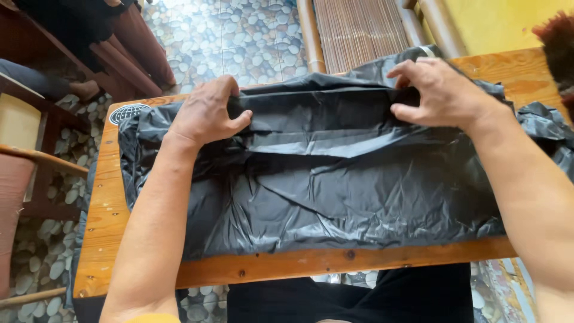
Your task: The person folds a large black plastic sheet on a wooden table, smoothing it with a brush and rolling it into a compact bundle. They then secure the folded sheet with a blue elastic band.
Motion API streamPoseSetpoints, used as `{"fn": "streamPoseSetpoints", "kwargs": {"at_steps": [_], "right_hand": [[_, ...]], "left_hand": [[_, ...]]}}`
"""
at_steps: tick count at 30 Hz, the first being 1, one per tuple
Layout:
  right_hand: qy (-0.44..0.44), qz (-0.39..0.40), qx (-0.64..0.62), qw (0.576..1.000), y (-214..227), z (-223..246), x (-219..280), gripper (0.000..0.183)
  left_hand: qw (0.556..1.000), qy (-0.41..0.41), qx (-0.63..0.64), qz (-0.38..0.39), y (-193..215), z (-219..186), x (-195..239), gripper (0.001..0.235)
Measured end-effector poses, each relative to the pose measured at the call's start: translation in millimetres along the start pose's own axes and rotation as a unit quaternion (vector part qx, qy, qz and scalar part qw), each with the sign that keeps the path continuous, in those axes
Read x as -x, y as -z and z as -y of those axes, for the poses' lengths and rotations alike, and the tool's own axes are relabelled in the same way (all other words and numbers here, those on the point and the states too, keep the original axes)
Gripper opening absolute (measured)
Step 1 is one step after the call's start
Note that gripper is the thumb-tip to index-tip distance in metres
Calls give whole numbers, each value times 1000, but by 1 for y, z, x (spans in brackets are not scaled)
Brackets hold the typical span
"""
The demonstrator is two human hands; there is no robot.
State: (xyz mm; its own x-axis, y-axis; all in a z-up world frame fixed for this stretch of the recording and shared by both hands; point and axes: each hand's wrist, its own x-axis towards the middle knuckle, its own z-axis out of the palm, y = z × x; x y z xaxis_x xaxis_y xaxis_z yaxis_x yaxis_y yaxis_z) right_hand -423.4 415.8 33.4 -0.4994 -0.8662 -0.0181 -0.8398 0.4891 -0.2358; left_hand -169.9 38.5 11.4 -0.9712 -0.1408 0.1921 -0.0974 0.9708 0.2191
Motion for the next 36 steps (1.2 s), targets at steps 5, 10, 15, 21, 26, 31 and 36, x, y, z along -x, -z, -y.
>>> {"fn": "streamPoseSetpoints", "kwargs": {"at_steps": [5,10,15,21,26,31,36], "right_hand": [[170,-102,142,970,-28,-31,0,40],[220,-131,101,961,-21,-20,4,36],[156,-67,-127,977,-1,-19,-5,29],[-329,59,-55,941,30,-53,-29,98],[-245,5,-377,893,15,-102,-23,21],[-223,-27,-294,929,34,-95,-4,26],[-224,-34,-335,915,49,-69,-1,30]], "left_hand": [[986,-136,-15,-99,-13,6,-1,22],[989,-134,21,-62,-7,-32,-14,49],[992,-96,63,57,-12,-80,-39,77],[979,-194,37,-57,-41,-103,-65,72],[982,-183,36,-15,-47,-122,-81,64],[980,-189,55,-34,-59,-126,-93,51],[977,-204,54,-31,-57,-131,-97,61]]}}
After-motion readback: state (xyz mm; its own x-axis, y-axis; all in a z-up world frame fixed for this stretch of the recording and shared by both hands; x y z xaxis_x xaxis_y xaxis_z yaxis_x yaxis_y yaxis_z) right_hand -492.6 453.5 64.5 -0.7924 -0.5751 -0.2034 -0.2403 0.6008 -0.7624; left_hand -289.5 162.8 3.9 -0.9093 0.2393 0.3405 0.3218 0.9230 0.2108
